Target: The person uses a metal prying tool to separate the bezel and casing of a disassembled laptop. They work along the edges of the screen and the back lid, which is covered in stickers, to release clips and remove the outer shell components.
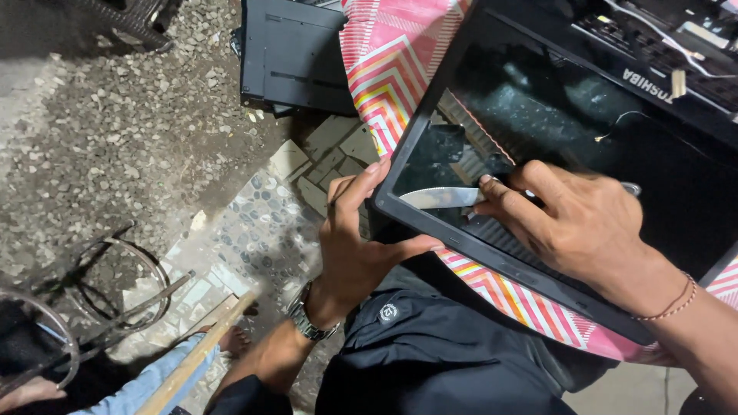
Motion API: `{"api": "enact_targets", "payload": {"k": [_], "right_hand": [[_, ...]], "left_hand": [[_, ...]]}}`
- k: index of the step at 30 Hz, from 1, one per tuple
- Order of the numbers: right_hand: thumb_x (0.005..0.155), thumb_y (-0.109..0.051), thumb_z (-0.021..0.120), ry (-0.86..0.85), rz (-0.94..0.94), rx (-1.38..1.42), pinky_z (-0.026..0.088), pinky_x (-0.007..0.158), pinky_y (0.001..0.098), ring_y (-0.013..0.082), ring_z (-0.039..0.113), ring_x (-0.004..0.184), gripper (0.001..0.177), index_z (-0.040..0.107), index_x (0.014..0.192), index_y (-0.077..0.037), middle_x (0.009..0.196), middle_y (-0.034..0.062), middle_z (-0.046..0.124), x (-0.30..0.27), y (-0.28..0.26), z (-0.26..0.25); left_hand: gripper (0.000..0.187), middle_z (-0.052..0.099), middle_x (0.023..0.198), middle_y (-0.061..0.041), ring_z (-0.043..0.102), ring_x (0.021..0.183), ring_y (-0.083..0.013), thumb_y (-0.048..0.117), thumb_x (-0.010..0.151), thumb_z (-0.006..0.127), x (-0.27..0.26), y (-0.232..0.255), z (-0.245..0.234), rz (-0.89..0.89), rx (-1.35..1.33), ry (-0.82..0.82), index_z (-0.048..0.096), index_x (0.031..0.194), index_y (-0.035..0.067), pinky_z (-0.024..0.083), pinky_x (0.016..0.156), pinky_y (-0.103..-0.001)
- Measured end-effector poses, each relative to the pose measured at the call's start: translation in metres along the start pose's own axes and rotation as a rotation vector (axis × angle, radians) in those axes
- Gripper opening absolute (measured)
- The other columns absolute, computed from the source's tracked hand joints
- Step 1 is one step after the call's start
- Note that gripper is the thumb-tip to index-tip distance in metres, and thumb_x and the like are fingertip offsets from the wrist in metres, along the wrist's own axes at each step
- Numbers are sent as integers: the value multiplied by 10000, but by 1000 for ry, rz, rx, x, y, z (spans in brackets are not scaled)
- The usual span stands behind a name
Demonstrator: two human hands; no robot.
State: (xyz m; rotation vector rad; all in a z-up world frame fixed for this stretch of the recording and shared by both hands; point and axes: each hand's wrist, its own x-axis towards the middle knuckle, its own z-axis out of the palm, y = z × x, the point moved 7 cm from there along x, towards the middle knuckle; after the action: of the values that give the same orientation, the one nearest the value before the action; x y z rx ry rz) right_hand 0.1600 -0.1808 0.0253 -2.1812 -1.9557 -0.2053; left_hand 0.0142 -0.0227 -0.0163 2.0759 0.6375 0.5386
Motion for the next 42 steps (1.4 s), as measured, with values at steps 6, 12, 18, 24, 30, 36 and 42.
{"api": "enact_targets", "payload": {"k": [6, 12, 18, 24, 30, 36, 42], "right_hand": [[1092, -290, 730, -19, 9, 19, 353, 396, 313, 165, 556, 537, 274, 621, 918, -107, 865, 40, 531, -3, -1, 4], [1056, -375, 810, 99, 41, -8, 321, 438, 294, 151, 501, 576, 308, 742, 1237, -135, 843, 37, 556, -9, 1, -1], [1058, -378, 806, 91, 44, -29, 343, 444, 286, 153, 524, 601, 299, 749, 1228, -139, 867, 28, 579, -6, -1, -3], [1061, -346, 795, 120, 30, 7, 345, 447, 288, 157, 530, 594, 273, 749, 1198, -115, 849, 47, 558, -3, -2, -7], [1085, -286, 800, 156, 37, 26, 278, 425, 302, 157, 453, 530, 218, 697, 1029, -102, 780, 46, 507, 0, -2, -10], [1103, -354, 740, 67, 49, 24, 252, 374, 296, 134, 537, 531, 269, 632, 971, -147, 826, 22, 486, -1, 0, -2], [1109, -328, 700, -7, 41, 39, 284, 372, 325, 157, 527, 499, 293, 607, 891, -156, 859, 22, 497, -1, 1, 4]], "left_hand": [[971, 643, 1364, -61, 612, 1263, -272, 414, 639, 999, -2, 4, -3, 52, -32, 6, 514, 1407, 72, 579, 1078, -399], [348, 778, 1169, -169, 763, 1022, -193, 57, 924, 637, 10, -33, -15, -524, -425, -113, 672, 1270, 38, 648, 798, -218], [286, 734, 909, -183, 721, 797, -215, -63, 818, 658, 17, -36, -3, -649, -690, -200, 731, 1093, -96, 692, 692, -323], [263, 755, 837, -135, 726, 732, -171, 12, 750, 723, 32, -28, -8, -707, -451, -304, 766, 1004, -40, 693, 554, -298], [245, 700, 757, -100, 732, 619, -179, -45, 722, 717, 33, -34, -2, -886, -436, -330, 719, 967, -38, 606, 580, -247], [258, 679, 747, -109, 714, 604, -187, -85, 735, 706, 36, -28, -3, -904, -457, -343, 707, 992, -72, 630, 601, -258], [250, 718, 762, -153, 743, 637, -232, -158, 770, 729, 36, -29, 0, -901, -543, -438, 697, 1009, -89, 647, 641, -272]]}}
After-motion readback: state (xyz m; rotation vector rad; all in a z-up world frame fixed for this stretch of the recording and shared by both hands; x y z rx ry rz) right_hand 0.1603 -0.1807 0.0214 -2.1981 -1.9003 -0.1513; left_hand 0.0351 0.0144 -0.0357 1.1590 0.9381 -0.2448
